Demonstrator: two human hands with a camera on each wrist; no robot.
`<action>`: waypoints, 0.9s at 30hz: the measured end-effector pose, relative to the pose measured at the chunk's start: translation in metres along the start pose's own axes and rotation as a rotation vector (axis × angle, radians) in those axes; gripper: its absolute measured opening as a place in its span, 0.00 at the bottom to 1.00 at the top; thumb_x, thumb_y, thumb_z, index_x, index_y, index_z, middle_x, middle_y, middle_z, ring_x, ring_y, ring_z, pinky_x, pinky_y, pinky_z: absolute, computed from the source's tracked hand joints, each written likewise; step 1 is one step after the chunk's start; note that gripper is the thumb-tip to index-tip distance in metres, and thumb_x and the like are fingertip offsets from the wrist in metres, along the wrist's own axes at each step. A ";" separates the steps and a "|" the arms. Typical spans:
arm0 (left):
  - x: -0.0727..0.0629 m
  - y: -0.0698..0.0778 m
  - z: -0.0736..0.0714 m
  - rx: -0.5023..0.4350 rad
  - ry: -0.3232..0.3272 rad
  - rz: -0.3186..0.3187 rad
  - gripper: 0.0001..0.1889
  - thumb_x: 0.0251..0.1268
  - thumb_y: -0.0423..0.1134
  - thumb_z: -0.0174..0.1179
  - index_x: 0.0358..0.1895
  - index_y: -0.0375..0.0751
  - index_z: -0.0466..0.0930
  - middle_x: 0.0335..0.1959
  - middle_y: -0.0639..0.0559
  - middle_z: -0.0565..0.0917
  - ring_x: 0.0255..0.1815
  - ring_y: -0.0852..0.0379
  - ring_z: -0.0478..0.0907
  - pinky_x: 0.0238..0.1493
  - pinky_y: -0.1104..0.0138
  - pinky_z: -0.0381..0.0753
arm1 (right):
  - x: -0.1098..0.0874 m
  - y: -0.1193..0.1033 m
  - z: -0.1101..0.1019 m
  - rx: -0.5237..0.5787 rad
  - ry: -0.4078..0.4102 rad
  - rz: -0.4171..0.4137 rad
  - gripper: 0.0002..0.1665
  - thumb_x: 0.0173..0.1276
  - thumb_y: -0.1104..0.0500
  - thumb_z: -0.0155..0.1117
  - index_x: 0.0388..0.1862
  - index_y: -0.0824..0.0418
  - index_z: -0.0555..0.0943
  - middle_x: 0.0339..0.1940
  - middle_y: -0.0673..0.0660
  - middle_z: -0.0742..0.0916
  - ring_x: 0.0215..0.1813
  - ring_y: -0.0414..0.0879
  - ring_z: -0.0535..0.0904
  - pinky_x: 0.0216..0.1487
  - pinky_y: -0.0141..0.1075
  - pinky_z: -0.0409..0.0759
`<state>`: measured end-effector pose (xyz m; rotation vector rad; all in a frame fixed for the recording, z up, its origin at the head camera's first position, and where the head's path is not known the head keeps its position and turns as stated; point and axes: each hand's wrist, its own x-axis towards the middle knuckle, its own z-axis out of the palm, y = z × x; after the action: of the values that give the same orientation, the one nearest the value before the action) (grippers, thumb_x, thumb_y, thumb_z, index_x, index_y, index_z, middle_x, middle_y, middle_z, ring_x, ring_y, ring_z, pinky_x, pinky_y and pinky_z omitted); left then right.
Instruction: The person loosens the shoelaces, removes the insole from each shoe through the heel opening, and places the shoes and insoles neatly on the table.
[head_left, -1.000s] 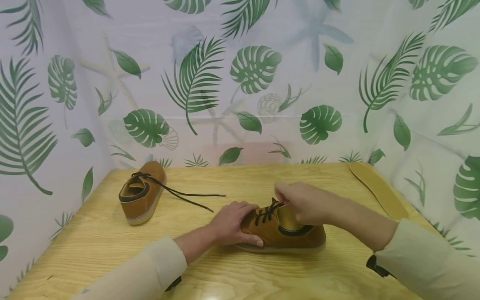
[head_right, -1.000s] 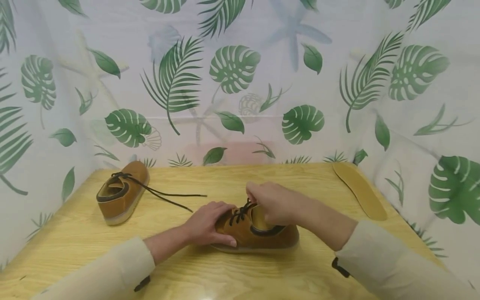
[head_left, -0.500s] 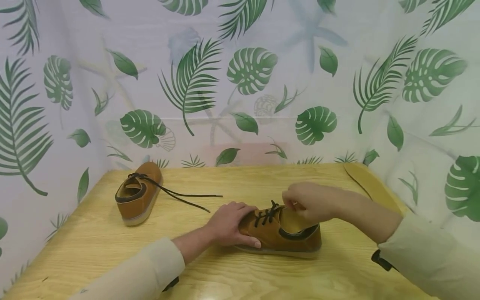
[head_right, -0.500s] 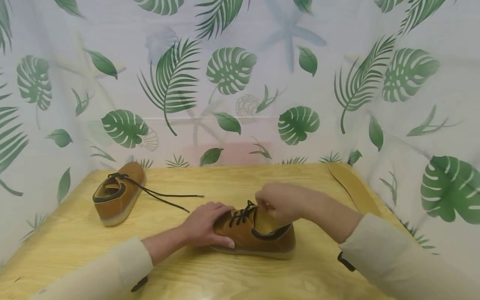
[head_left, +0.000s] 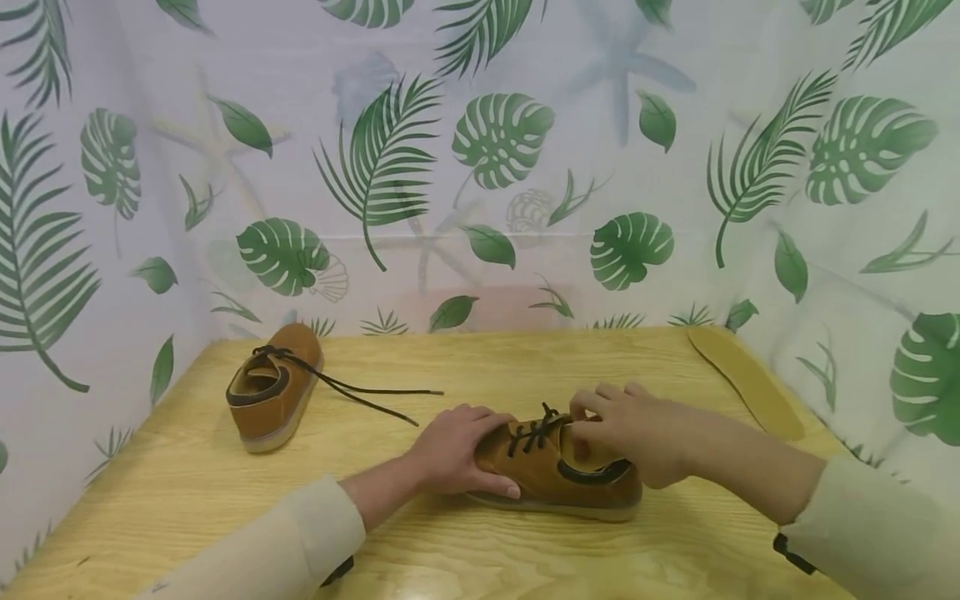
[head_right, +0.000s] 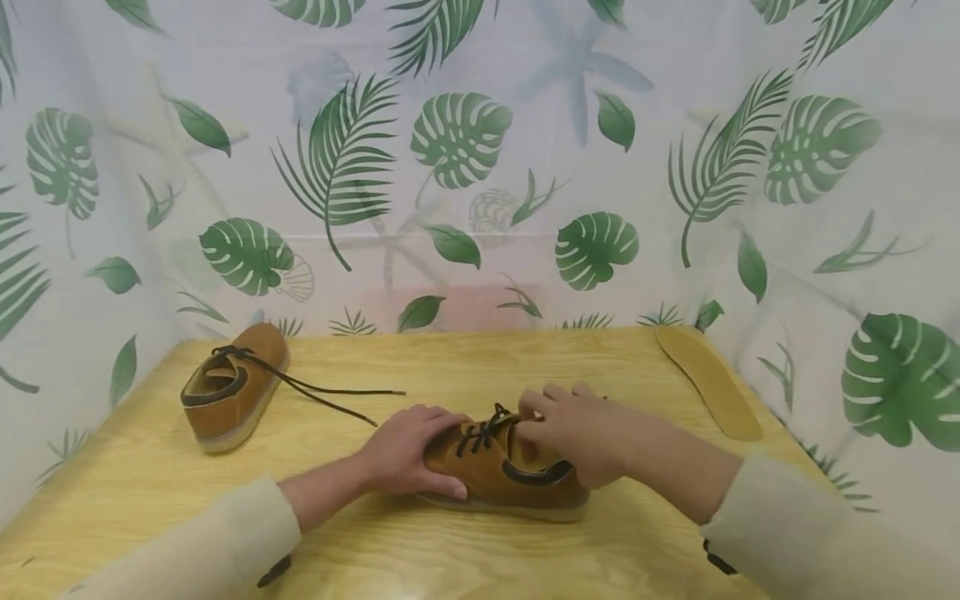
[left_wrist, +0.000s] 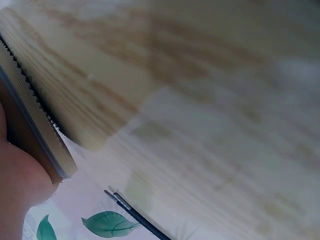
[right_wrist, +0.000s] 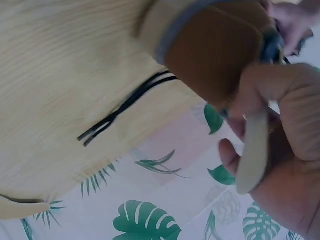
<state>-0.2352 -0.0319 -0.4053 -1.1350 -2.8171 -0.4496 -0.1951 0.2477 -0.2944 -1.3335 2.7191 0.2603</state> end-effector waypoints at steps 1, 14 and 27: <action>0.000 0.000 0.000 -0.002 0.002 0.002 0.46 0.49 0.73 0.66 0.71 0.55 0.70 0.61 0.55 0.80 0.59 0.53 0.76 0.61 0.56 0.75 | -0.001 0.000 0.002 -0.056 0.026 -0.019 0.43 0.38 0.81 0.68 0.49 0.43 0.78 0.57 0.50 0.72 0.52 0.47 0.68 0.44 0.43 0.69; -0.002 -0.001 -0.003 -0.021 0.000 0.005 0.47 0.49 0.72 0.67 0.72 0.55 0.70 0.62 0.54 0.80 0.60 0.52 0.76 0.62 0.56 0.74 | -0.002 0.014 0.022 -0.284 0.506 -0.409 0.21 0.46 0.73 0.74 0.35 0.51 0.84 0.49 0.49 0.87 0.55 0.49 0.80 0.57 0.43 0.77; -0.001 0.000 -0.005 0.005 -0.014 0.007 0.48 0.49 0.73 0.66 0.73 0.54 0.69 0.60 0.54 0.80 0.59 0.52 0.76 0.61 0.56 0.75 | 0.008 -0.004 0.012 -0.477 0.352 -0.455 0.15 0.50 0.62 0.79 0.38 0.51 0.88 0.38 0.45 0.90 0.44 0.39 0.84 0.45 0.29 0.81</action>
<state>-0.2342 -0.0338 -0.4008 -1.1509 -2.8241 -0.4361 -0.1966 0.2418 -0.3079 -2.2702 2.5950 0.7209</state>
